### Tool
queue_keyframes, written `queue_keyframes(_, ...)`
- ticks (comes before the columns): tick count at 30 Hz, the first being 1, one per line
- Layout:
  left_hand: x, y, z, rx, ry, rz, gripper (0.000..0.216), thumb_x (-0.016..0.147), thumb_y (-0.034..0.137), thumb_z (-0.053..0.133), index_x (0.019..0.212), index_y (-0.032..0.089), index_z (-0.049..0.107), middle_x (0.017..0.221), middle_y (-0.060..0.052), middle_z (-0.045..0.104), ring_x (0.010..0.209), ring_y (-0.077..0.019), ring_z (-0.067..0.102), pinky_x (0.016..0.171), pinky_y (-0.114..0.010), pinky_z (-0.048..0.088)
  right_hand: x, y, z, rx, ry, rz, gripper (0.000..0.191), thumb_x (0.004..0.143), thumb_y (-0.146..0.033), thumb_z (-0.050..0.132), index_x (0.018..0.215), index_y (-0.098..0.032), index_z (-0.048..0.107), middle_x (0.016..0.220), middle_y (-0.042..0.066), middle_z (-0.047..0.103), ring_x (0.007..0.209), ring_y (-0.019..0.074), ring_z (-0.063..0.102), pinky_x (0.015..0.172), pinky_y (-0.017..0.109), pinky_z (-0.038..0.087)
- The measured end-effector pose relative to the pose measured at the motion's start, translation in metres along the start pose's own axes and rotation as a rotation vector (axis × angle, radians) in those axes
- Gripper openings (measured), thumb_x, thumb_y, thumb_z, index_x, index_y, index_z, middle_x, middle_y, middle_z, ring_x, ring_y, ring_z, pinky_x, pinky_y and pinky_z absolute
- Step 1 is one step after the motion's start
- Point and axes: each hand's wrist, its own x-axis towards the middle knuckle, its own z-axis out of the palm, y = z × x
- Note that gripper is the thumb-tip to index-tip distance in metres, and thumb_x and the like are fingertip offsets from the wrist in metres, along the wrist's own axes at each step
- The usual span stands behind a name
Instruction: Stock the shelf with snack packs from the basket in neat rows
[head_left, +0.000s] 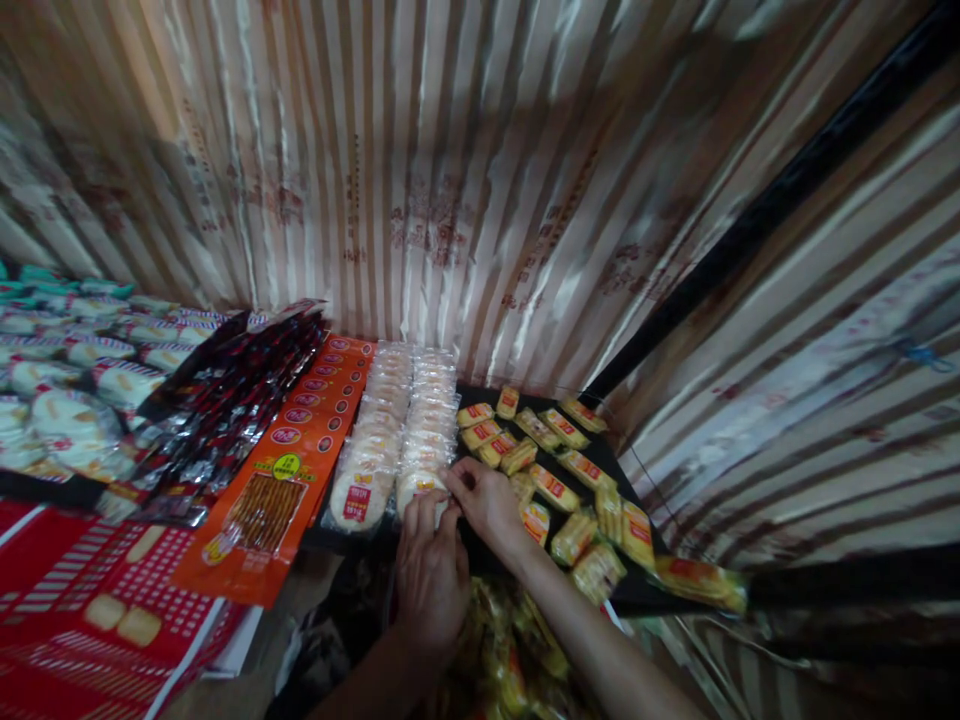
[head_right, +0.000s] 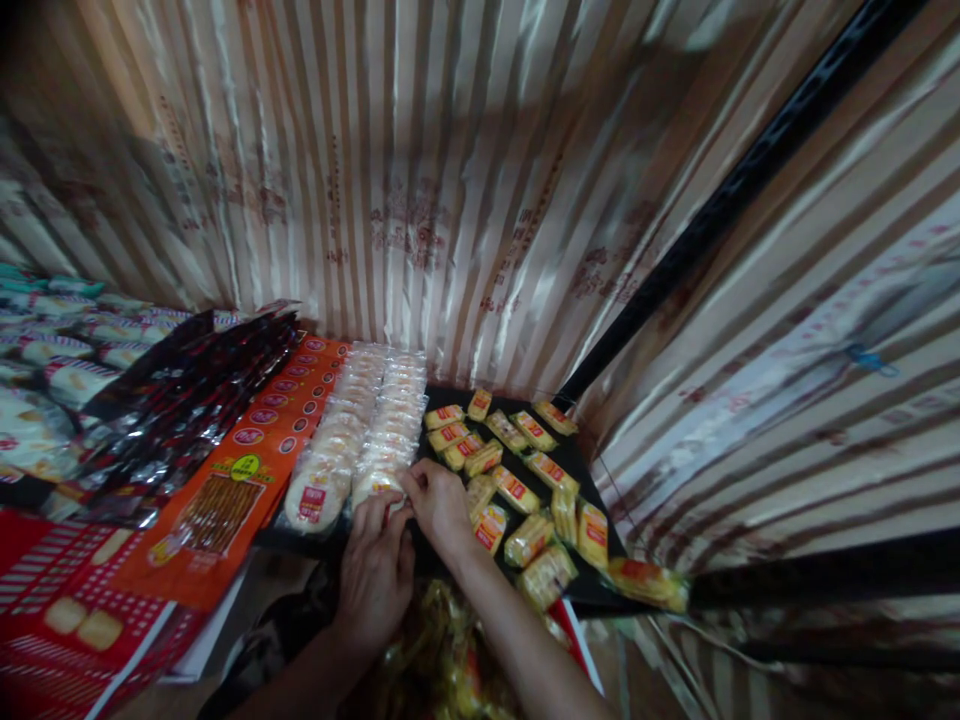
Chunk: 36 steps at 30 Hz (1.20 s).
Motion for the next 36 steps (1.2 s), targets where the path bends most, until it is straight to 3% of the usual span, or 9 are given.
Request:
queue_keyframes(4,0.005,-0.009,0.008,0.141,0.137,0.121,0.031,0.079,0.004,0.038,0.094,0.017,0.062,0.100,-0.010,0.062,0.098,-0.0238,0.056,0.082,-0.043,0.051,0.010,0.001,-0.016,-0.185,0.019,-0.095,0.034,0.086,-0.045,0.044,0.075,-0.020,0.063,0.069,0.003,0.065,0.061,0.0165,0.060,0.058,0.026,0.043)
queue_keyframes(7,0.001,-0.017,0.019,0.162,0.192,0.162,0.033,0.079,0.004,0.038,0.097,0.017,0.062,0.101,-0.009,0.063,0.096,-0.0236,0.057,0.080,-0.042,0.052,0.042,-0.003,-0.030,-0.278,0.114,-0.229,0.037,0.090,-0.043,0.036,0.099,-0.019,0.063,0.098,0.009,0.065,0.087,0.0200,0.061,0.078,0.031,0.046)
queue_keyframes(10,0.000,-0.019,0.031,0.087,0.227,0.123,0.033,0.080,0.005,0.037,0.094,0.018,0.063,0.097,-0.009,0.064,0.093,-0.0229,0.057,0.079,-0.041,0.051,0.091,-0.016,-0.030,-0.386,0.106,-0.336,0.047,0.092,-0.039,0.029,0.127,-0.016,0.050,0.134,0.012,0.047,0.126,0.0240,0.037,0.102,0.038,0.031)
queue_keyframes(13,0.001,-0.019,0.042,0.041,0.309,0.036,0.033,0.077,0.003,0.037,0.086,0.020,0.064,0.094,-0.007,0.064,0.095,-0.0239,0.056,0.083,-0.044,0.048,0.134,-0.032,-0.009,-0.498,-0.006,-0.240,0.053,0.092,-0.046,0.026,0.138,-0.021,0.036,0.149,0.006,0.025,0.138,0.0291,0.009,0.107,0.047,0.017)
queue_keyframes(16,0.002,-0.022,0.045,0.033,0.227,0.030,0.032,0.074,0.005,0.042,0.091,0.022,0.063,0.092,-0.006,0.063,0.091,-0.0231,0.057,0.080,-0.040,0.049,0.155,-0.039,0.022,-0.552,-0.091,-0.113,0.057,0.090,-0.052,0.022,0.140,-0.025,0.030,0.151,0.005,0.019,0.138,0.0313,0.006,0.107,0.051,0.010)
queue_keyframes(20,0.003,-0.026,0.043,0.073,0.189,0.044,0.030,0.072,0.005,0.047,0.091,0.022,0.064,0.090,-0.005,0.065,0.089,-0.0225,0.058,0.076,-0.036,0.049,0.156,-0.035,0.047,-0.606,-0.100,-0.077,0.057,0.091,-0.051,0.017,0.141,-0.024,0.029,0.151,0.006,0.017,0.138,0.0288,0.007,0.108,0.049,0.005)
queue_keyframes(24,0.005,-0.027,0.041,0.075,0.206,0.061,0.031,0.070,0.005,0.049,0.090,0.023,0.064,0.089,-0.004,0.066,0.088,-0.0209,0.060,0.076,-0.034,0.050,0.158,-0.035,0.037,-0.581,-0.162,-0.046,0.060,0.091,-0.054,0.009,0.142,-0.026,0.025,0.152,0.005,0.014,0.139,0.0266,0.006,0.108,0.049,0.005)
queue_keyframes(28,0.002,-0.032,0.041,0.067,0.234,0.111,0.032,0.071,0.008,0.049,0.094,0.023,0.065,0.094,-0.006,0.067,0.092,-0.0226,0.061,0.077,-0.036,0.051,0.165,-0.034,0.026,-0.577,-0.079,-0.075,0.061,0.091,-0.053,0.008,0.143,-0.023,0.023,0.151,0.007,0.016,0.139,0.0246,0.007,0.109,0.047,0.004)
queue_keyframes(36,-0.001,-0.031,0.041,0.142,0.266,0.099,0.030,0.072,0.007,0.051,0.093,0.024,0.065,0.092,-0.005,0.070,0.090,-0.0228,0.064,0.075,-0.037,0.052,0.169,-0.033,0.029,-0.611,-0.158,-0.039,0.064,0.091,-0.051,0.011,0.143,-0.014,0.023,0.150,0.010,0.018,0.138,0.0245,0.012,0.110,0.046,0.005)
